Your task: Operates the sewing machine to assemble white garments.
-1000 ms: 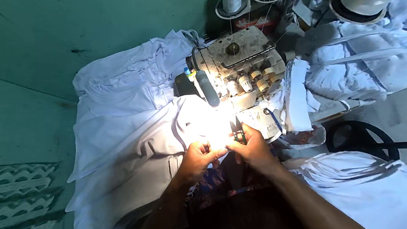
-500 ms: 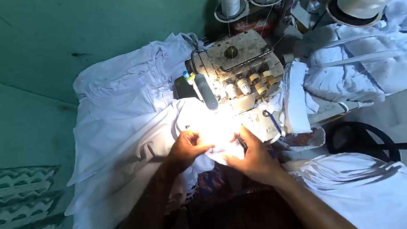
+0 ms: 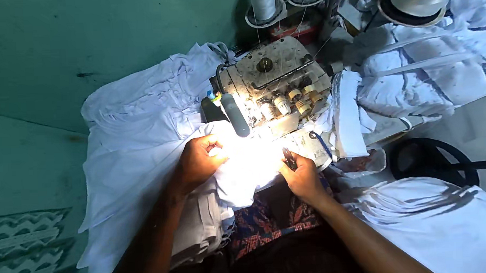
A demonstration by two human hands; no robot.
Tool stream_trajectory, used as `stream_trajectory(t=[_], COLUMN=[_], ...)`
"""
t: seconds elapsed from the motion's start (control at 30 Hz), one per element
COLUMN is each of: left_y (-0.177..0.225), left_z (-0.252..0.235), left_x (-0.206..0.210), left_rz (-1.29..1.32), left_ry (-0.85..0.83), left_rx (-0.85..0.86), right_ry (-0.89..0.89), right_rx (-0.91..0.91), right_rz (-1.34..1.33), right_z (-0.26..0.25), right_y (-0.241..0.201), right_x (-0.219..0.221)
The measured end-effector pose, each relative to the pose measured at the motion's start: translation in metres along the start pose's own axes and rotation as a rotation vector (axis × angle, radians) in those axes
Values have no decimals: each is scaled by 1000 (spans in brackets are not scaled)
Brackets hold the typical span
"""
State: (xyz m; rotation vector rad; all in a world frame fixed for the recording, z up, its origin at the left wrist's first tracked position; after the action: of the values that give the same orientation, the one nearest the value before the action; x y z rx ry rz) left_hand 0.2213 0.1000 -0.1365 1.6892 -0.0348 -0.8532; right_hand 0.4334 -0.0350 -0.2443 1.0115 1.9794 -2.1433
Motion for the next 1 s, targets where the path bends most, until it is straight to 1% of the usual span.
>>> stream_trajectory(t=[0.1,0.2,0.23,0.3,0.4,0.47,0.53,0.6,0.67,0.73,0.83,0.9,0.93,1.0], left_y=[-3,6,11,18,19,18,21,23,23,23,28,29,30,32], left_z=[-1,-1,-1,0,-2,-5,-8,-9,-9,-7,-4,-3,-5,-13], left_x=[-3,-1,1,4,10,13,16,17,18,19,21,22,21,21], left_rz=[-60,-209,-238,-241,-231,-262,-290,-298,-315,-348,-398,-397,-380,-304], left_ry=[74,98,93,70,62,63,89,118,134,150,184,210,225,240], left_rx=[-29,0,34,89,117,143,206,223,206,186,185,182,187,220], right_ry=[1,-16,-33,-86,-144,-176,-221,-249,-245,-223,-108,-38,-23,-23], right_rx=[16,34,40,71,135,164,183,187,183,158,0,-88,-91,-32], right_rz=[29,10,-10,-67,-112,-99,-69,-61,-45,29,201,256,249,154], right_z=[-2,1,3,10,14,9,2,-4,-5,-3,7,13,13,8], right_y=[3,1,-1,-7,-11,-9,-5,-2,-1,-2,-9,-13,-14,-15], right_x=[2,2,1,2,8,16,24,30,31,27,12,4,2,1])
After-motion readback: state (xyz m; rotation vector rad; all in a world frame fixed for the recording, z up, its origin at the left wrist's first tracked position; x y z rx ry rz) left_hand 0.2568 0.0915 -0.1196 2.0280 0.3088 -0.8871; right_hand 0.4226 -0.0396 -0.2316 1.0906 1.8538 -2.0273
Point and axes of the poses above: each hand's wrist, its own z-axis away from the middle knuckle, its own x-axis out of the palm, y = z × x, the point moved 10 cm from there along -z, towards the middle knuckle, and after that the axes turned 15 degrees about z, right-handed, at the moved point
